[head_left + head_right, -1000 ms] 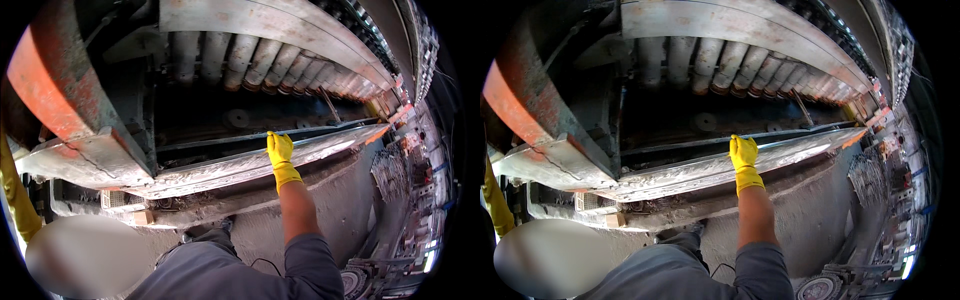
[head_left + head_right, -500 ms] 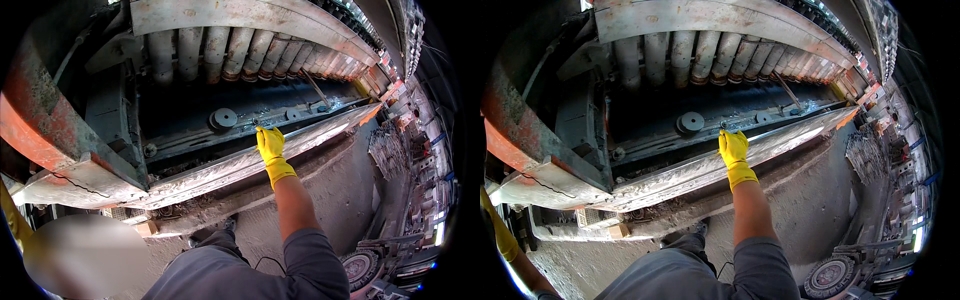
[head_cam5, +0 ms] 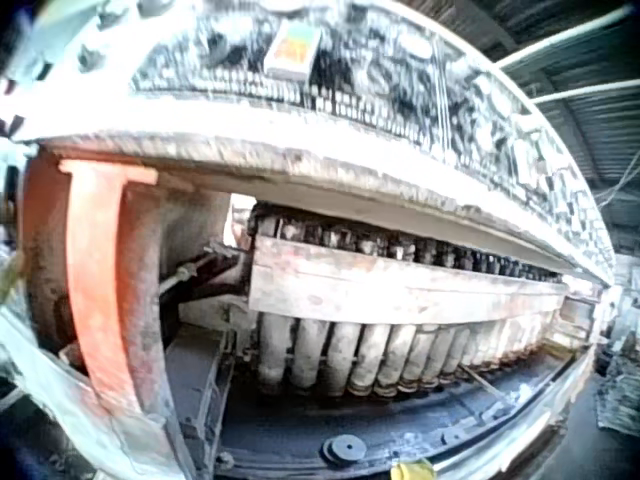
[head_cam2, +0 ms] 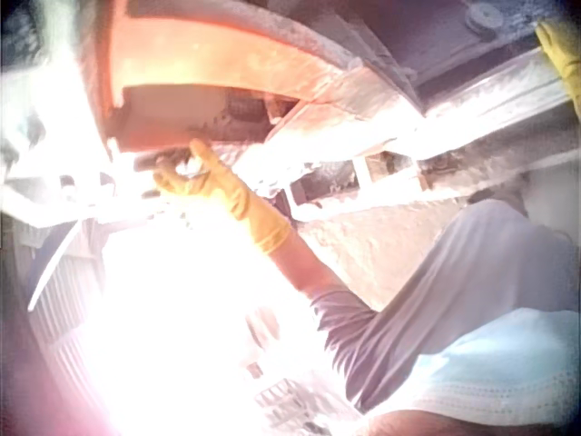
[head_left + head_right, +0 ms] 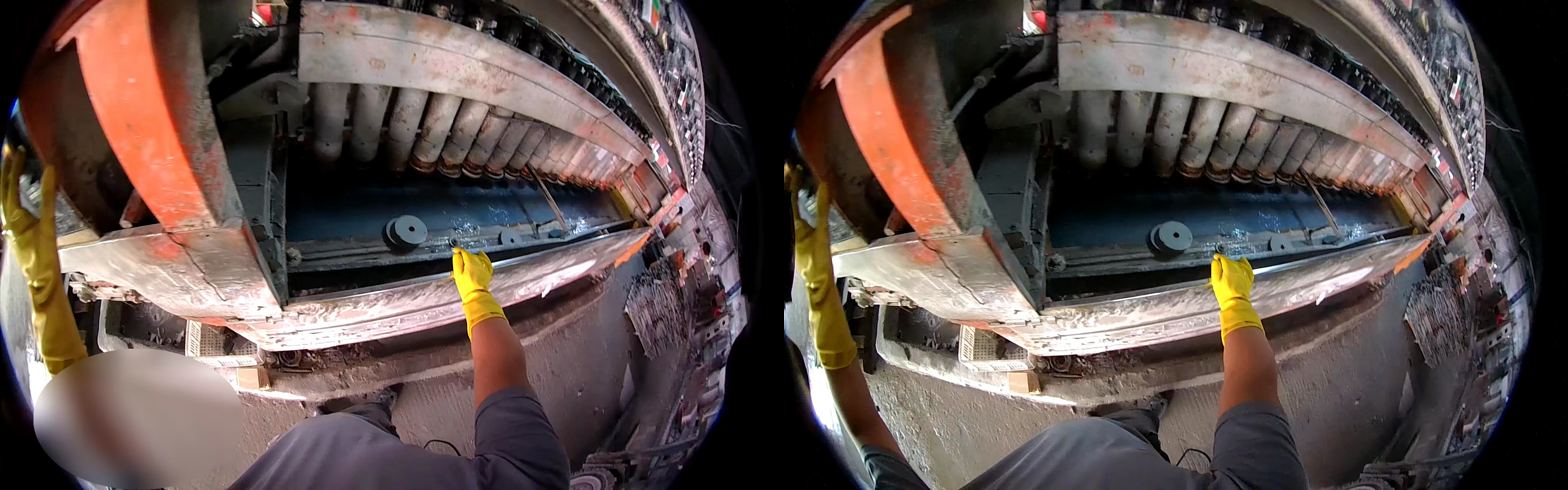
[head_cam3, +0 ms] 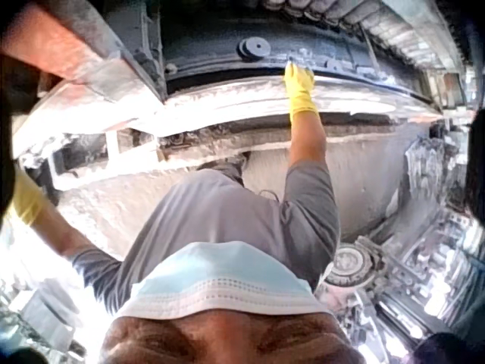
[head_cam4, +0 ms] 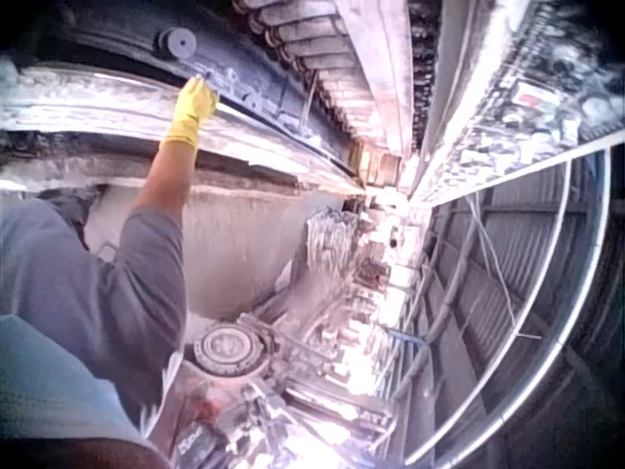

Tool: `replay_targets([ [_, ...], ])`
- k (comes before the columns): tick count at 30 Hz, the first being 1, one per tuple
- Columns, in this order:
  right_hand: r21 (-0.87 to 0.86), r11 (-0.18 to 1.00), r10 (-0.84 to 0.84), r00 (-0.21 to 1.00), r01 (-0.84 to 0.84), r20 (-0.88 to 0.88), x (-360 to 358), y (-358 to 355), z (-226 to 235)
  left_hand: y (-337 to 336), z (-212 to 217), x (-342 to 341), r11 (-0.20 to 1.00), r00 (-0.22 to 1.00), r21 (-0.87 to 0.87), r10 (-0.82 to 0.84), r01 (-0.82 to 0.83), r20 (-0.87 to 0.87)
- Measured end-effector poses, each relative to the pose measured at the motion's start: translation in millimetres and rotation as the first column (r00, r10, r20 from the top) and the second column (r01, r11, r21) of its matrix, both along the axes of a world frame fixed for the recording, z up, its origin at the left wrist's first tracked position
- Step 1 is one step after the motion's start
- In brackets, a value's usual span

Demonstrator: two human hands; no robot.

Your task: The person operates a control panel on a large industrial machine, then retrieves a stack of square ceramic tiles from a nearby basket. They proceed to place the tiles one by one onto a rotating conveyor belt, arranging them in a single file line.

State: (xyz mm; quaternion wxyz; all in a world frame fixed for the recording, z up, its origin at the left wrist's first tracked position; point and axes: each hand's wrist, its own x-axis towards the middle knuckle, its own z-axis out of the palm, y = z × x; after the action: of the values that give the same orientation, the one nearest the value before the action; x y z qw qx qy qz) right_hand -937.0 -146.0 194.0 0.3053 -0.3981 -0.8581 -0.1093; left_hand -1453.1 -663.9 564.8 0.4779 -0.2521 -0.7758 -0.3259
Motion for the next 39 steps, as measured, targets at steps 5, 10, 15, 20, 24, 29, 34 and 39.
replay_targets([
  [5,-0.007,1.000,0.000,0.999,0.000,-0.051,-19,0,-12,-25,2,-13,0.982,0.933,-0.074,-0.186,0.172,-0.308],
  [10,-0.034,0.997,-0.064,0.980,0.072,0.190,-28,23,-11,-44,-7,-16,0.972,0.903,-0.069,-0.235,0.225,-0.359],
  [15,0.194,0.979,-0.044,0.997,0.057,-0.070,0,10,-30,-24,22,20,0.994,0.934,-0.052,-0.108,0.096,-0.339],
  [20,0.039,0.999,0.014,0.999,-0.012,-0.038,-24,-8,-17,-47,18,27,0.964,0.922,-0.005,-0.257,0.267,-0.290],
  [24,-0.028,0.999,0.039,0.990,-0.035,0.137,-16,-2,-8,-54,13,26,0.967,0.909,-0.058,-0.255,0.250,-0.331],
  [29,0.038,0.999,0.015,0.996,-0.019,0.087,-12,9,-11,-51,25,22,0.980,0.942,-0.047,-0.201,0.196,-0.269],
  [34,0.090,0.991,0.101,0.995,-0.100,-0.006,-12,2,-9,-52,22,34,0.982,0.963,-0.056,-0.186,0.178,-0.194],
  [39,0.049,0.999,-0.026,0.995,0.021,0.101,-9,3,0,-57,24,33,0.964,0.927,-0.075,-0.266,0.256,-0.264],
])
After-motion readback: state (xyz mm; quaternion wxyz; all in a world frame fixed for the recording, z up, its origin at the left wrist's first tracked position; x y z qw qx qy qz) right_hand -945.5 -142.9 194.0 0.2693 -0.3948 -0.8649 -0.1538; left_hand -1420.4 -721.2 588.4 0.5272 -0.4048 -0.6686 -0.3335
